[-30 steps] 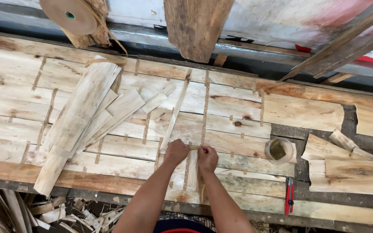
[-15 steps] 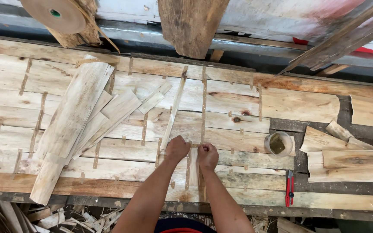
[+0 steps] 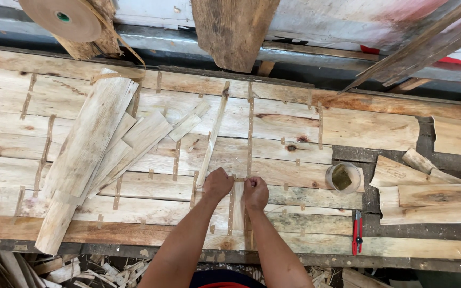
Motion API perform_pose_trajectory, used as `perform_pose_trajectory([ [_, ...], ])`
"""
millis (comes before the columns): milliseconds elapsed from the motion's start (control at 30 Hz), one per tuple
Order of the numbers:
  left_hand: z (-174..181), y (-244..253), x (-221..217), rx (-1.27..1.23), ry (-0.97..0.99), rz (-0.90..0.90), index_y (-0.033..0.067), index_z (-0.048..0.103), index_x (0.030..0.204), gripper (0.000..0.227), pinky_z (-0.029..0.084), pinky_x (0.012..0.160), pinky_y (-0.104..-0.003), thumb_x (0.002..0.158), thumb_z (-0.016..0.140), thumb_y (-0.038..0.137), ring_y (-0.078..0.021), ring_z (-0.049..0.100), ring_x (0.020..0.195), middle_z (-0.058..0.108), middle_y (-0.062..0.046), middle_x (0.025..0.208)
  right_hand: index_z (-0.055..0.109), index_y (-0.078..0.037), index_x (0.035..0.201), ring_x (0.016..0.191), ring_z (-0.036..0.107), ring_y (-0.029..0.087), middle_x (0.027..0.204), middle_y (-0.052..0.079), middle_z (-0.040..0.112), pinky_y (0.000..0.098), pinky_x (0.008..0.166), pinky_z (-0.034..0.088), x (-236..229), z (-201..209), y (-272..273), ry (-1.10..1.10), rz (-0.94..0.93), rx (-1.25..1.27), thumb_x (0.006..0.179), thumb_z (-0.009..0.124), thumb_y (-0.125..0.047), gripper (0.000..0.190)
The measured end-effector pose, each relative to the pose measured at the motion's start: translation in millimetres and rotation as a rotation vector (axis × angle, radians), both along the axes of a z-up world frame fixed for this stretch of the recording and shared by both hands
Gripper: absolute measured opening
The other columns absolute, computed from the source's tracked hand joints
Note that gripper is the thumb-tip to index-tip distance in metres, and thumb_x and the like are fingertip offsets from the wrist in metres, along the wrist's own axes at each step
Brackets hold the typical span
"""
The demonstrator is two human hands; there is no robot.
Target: Arranging and sorting thin wood strips or veneers on a workbench, using a utility knife to trim them.
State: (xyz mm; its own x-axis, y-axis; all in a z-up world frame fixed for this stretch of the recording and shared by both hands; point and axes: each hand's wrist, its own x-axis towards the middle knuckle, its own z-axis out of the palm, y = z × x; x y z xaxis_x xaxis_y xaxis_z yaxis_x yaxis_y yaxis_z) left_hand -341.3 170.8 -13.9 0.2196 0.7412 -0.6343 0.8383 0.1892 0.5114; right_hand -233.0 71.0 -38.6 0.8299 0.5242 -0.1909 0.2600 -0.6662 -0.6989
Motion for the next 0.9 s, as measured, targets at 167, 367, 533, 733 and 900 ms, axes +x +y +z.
perform_pose_trajectory([
  [167,19.0,-2.1,1.0,0.019,-0.017,-0.038,0.0101,0.072,0.102,0.032,0.055,0.092,-0.046,0.087,0.068,0.038,-0.0331,0.07,0.107,0.075,-0.015,0.108,0.07,-0.007,0.091,0.069,0.067,0.024,0.077,0.007,0.072,0.0384,0.067,0.053,2.2,2.2,-6.8,0.046,0.007,0.054,0.09,0.075,-0.024,0.017],
  [367,41.3,-7.9,1.7,0.031,-0.152,-0.128,0.0119,0.074,0.091,0.033,0.057,0.081,-0.041,0.083,0.072,0.043,-0.0278,0.073,0.09,0.077,-0.01,0.093,0.064,-0.004,0.099,0.069,0.067,0.022,0.079,0.01,0.07,0.036,0.066,0.054,2.6,-3.4,-20.2,0.081,0.096,0.217,0.096,0.068,-0.017,0.014],
  [533,10.0,-7.8,-1.5,0.065,-0.259,-0.057,0.0104,0.074,0.09,0.026,0.059,0.077,-0.04,0.081,0.07,0.034,-0.0272,0.075,0.083,0.078,-0.01,0.088,0.063,-0.003,0.102,0.071,0.068,0.023,0.081,0.011,0.071,0.0364,0.067,0.054,5.8,-8.4,-20.9,0.072,0.098,0.24,0.097,0.066,-0.015,0.013],
  [733,-0.8,-2.7,0.7,-0.002,-0.134,-0.145,0.0107,0.075,0.093,0.029,0.058,0.082,-0.04,0.081,0.073,0.037,-0.0266,0.074,0.092,0.077,-0.01,0.093,0.065,-0.003,0.101,0.071,0.069,0.023,0.081,0.012,0.072,0.0362,0.067,0.055,10.2,-19.0,-19.4,0.041,0.093,0.234,0.097,0.066,-0.016,0.013],
  [900,5.1,-0.7,1.3,-0.015,-0.07,-0.067,0.011,0.073,0.095,0.031,0.056,0.087,-0.045,0.084,0.071,0.04,-0.0306,0.071,0.101,0.075,-0.012,0.102,0.067,-0.003,0.096,0.068,0.069,0.019,0.078,0.009,0.073,0.0336,0.065,0.055,10.1,-24.7,-17.1,0.076,0.075,0.218,0.094,0.07,-0.016,0.013],
])
